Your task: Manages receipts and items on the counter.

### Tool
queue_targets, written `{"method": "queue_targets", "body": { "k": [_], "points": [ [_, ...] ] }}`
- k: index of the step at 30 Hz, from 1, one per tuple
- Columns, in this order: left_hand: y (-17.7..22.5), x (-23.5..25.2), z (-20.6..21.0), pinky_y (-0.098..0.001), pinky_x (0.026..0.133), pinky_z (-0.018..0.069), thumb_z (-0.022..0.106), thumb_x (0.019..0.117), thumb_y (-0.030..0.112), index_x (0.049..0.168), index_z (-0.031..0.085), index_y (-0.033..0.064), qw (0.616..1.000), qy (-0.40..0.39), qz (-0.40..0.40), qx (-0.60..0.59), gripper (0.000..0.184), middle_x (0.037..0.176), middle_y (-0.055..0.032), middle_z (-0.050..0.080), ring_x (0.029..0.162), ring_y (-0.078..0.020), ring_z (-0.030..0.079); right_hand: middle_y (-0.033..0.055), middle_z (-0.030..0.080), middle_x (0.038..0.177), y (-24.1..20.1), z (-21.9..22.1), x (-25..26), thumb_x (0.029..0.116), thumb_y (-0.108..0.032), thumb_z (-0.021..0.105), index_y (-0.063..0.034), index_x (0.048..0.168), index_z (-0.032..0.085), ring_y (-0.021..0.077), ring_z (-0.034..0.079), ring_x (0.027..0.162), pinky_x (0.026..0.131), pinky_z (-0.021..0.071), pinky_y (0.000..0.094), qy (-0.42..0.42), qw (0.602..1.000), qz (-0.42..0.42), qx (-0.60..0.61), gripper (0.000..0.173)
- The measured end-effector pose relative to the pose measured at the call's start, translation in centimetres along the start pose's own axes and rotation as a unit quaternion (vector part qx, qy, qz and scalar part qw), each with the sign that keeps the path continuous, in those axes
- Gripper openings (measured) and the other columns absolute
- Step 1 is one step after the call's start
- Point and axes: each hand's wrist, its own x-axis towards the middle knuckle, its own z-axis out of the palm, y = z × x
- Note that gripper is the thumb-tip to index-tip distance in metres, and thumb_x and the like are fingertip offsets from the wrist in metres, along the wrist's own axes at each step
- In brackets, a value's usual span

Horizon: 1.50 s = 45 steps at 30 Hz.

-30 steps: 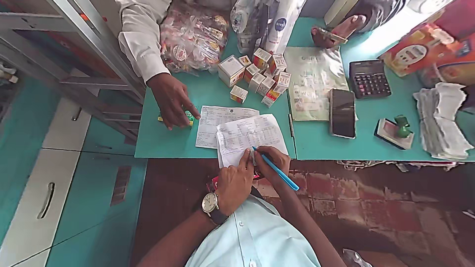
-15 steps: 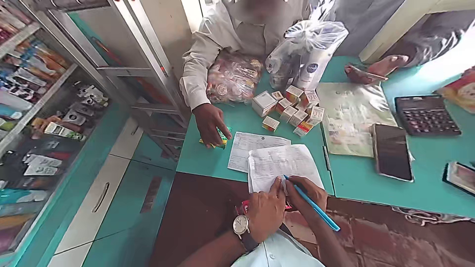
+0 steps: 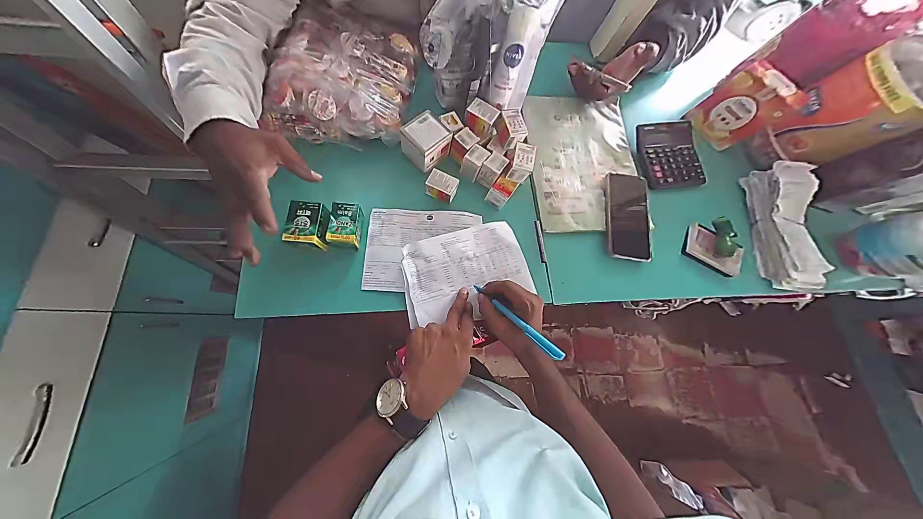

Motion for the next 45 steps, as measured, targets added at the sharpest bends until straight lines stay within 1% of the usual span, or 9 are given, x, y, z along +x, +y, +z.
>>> {"method": "queue_targets", "body": {
  "k": [9,20,25,28,34,37,39,41,45],
  "points": [
    [0.1,-0.4,-1.5,-0.0532,0.069,0.0561,0.054,0.0961,0.009,0.15,0.052,0.0145,0.998,-0.046,-0.019,-0.047,0.055,0.164,-0.0009,0.039,0.087,-0.0332,0.073,0.0113,0.072,0.084,-0.8,-0.3,-0.2,0.0873,-0.012,0.067,0.0033,0.091,0.072,0.0098,0.068,0.073,0.068,0.0574,0.0249,-0.023,1.0,0.002,-0.018,0.017],
    [-0.2,0.0,-1.3,-0.049,0.065,0.0551,0.053,0.095,0.006,0.153,0.048,0.0143,0.996,-0.059,-0.003,-0.068,0.059,0.169,0.0044,0.029,0.084,-0.0286,0.071,0.0012,0.071,0.082,-1.4,-0.4,0.5,0.0871,-0.013,0.067,0.0002,0.093,0.072,-0.0035,0.063,0.07,0.065,0.0536,0.0133,-0.023,0.999,0.032,0.031,0.015],
    [-0.6,0.1,-1.1,-0.0493,0.064,0.0555,0.056,0.0939,0.009,0.152,0.05,0.0149,0.995,-0.063,0.008,-0.071,0.058,0.168,0.003,0.031,0.085,-0.029,0.072,0.0027,0.077,0.096,-3.4,-0.8,1.7,0.1075,-0.027,0.047,0.0005,0.109,0.072,0.0034,0.072,0.084,0.074,0.0599,0.021,-0.074,0.994,0.064,0.057,0.038],
    [-0.9,0.3,-1.6,-0.054,0.068,0.0565,0.06,0.0941,0.013,0.149,0.051,0.0135,0.992,-0.091,0.015,-0.087,0.056,0.164,-0.0026,0.04,0.091,-0.034,0.071,0.0019,0.079,0.095,-4.8,-0.1,2.8,0.1115,-0.036,0.036,0.0014,0.11,0.067,0.0089,0.075,0.083,0.074,0.0629,0.0272,-0.098,0.985,0.046,0.134,0.049],
    [-1.1,0.0,-2.9,-0.0584,0.071,0.0566,0.061,0.0983,0.02,0.149,0.051,0.0123,0.989,-0.113,0.012,-0.094,0.052,0.16,-0.0079,0.045,0.094,-0.0385,0.071,0.0041,0.077,0.098,-7.9,2.1,7.3,0.1056,-0.024,0.053,0.0005,0.111,0.071,0.0083,0.073,0.087,0.077,0.0616,0.0265,-0.162,0.981,-0.034,0.105,0.031],
    [-0.9,-0.7,-3.0,-0.0583,0.073,0.0554,0.062,0.096,0.017,0.145,0.054,0.0087,0.991,-0.081,0.002,-0.105,0.05,0.136,-0.0166,0.064,0.091,-0.0395,0.071,0.0067,0.076,0.105,-9.6,4.3,9.8,0.1013,-0.022,0.063,0.0001,0.112,0.072,0.0087,0.072,0.093,0.081,0.0609,0.026,-0.206,0.968,-0.073,0.122,0.026],
    [-0.9,-0.8,-2.6,-0.0565,0.075,0.0554,0.063,0.0971,0.019,0.145,0.054,0.0086,0.993,-0.062,0.011,-0.103,0.05,0.139,-0.0154,0.063,0.092,-0.0383,0.071,0.0068,0.076,0.108,-10.2,6.3,11.5,0.1006,-0.023,0.063,-0.0021,0.112,0.072,0.0092,0.072,0.097,0.083,0.0601,0.0261,-0.237,0.96,-0.101,0.11,0.026],
    [-1.1,-0.4,-2.1,-0.0559,0.076,0.0563,0.063,0.097,0.019,0.144,0.055,0.011,0.993,-0.065,0.015,-0.098,0.049,0.156,-0.0064,0.049,0.095,-0.0355,0.071,0.0065,0.075,0.108,-10.7,8.4,12.9,0.1004,-0.022,0.063,-0.0047,0.112,0.074,0.01,0.072,0.097,0.084,0.0604,0.0272,-0.259,0.956,-0.119,0.067,0.024],
    [-1.6,0.0,-2.6,-0.0611,0.079,0.0552,0.067,0.0959,0.034,0.142,0.056,0.0106,0.988,-0.102,0.022,-0.11,0.053,0.159,-0.0078,0.045,0.101,-0.0382,0.07,0.0103,0.075,0.108,-10.9,11.2,15.3,0.0986,-0.021,0.064,-0.0087,0.119,0.073,0.0251,0.072,0.094,0.085,0.0569,0.0459,-0.284,0.948,-0.131,-0.063,0.025]
  ]
}}
